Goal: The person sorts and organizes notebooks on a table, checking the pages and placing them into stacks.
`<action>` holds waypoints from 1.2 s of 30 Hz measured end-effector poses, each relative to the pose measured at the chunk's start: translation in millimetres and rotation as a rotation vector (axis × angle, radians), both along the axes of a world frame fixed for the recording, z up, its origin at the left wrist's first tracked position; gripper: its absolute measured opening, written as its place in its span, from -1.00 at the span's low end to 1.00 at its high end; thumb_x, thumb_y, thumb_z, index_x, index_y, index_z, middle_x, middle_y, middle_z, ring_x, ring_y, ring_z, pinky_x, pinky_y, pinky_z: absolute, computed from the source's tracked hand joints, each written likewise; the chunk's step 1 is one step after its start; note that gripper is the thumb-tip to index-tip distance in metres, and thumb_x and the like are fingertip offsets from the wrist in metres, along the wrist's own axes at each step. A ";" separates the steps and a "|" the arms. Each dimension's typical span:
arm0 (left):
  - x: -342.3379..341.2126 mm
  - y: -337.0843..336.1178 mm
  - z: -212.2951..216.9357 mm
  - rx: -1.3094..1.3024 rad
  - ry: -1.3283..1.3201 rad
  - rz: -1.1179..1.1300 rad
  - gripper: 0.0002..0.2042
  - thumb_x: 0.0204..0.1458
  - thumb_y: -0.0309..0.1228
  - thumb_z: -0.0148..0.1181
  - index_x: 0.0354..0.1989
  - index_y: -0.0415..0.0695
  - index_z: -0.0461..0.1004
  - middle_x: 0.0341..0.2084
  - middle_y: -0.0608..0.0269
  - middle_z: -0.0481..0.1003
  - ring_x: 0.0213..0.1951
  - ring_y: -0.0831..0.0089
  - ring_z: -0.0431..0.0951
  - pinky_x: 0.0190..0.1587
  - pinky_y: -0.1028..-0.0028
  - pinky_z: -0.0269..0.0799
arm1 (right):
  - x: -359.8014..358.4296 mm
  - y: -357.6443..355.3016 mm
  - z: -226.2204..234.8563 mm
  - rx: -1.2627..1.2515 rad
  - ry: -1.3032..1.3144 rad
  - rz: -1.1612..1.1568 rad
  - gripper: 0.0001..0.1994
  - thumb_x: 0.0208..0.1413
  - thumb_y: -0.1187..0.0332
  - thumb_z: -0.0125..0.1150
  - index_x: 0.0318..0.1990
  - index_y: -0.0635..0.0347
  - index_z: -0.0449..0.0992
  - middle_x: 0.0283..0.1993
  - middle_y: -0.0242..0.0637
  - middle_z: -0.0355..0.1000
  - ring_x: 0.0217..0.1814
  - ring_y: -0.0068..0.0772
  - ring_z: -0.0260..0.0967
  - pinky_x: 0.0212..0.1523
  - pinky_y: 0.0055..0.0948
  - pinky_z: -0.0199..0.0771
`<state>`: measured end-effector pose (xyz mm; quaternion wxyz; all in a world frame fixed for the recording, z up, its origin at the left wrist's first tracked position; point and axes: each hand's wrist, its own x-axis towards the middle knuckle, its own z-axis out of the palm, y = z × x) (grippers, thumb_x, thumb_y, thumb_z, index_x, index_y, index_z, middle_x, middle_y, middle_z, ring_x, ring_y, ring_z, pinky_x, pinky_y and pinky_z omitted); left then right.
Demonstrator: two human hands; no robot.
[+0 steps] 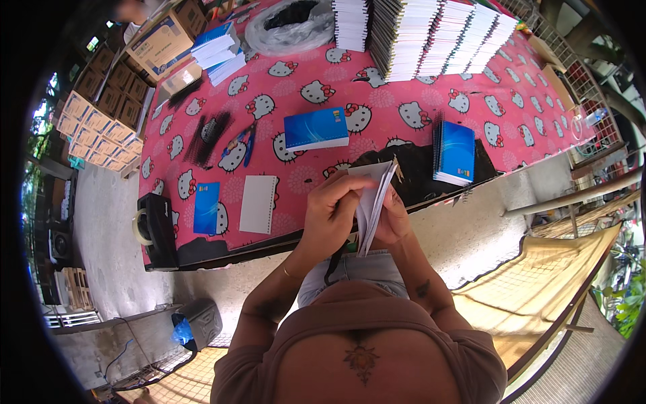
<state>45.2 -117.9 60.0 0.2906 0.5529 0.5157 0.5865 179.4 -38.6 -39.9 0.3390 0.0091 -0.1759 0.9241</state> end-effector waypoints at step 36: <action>7.7 -2.5 9.5 -0.114 -0.160 -0.028 -0.81 0.10 -0.50 0.31 -0.13 -0.28 0.60 -0.28 0.23 0.50 -0.18 0.55 0.46 -0.11 0.50 0.32 | -5.2 -4.1 20.2 0.096 -0.035 -0.127 -0.52 0.11 0.27 0.38 0.13 0.05 0.31 0.04 -0.29 0.45 0.08 -0.36 0.46 0.16 -0.29 0.51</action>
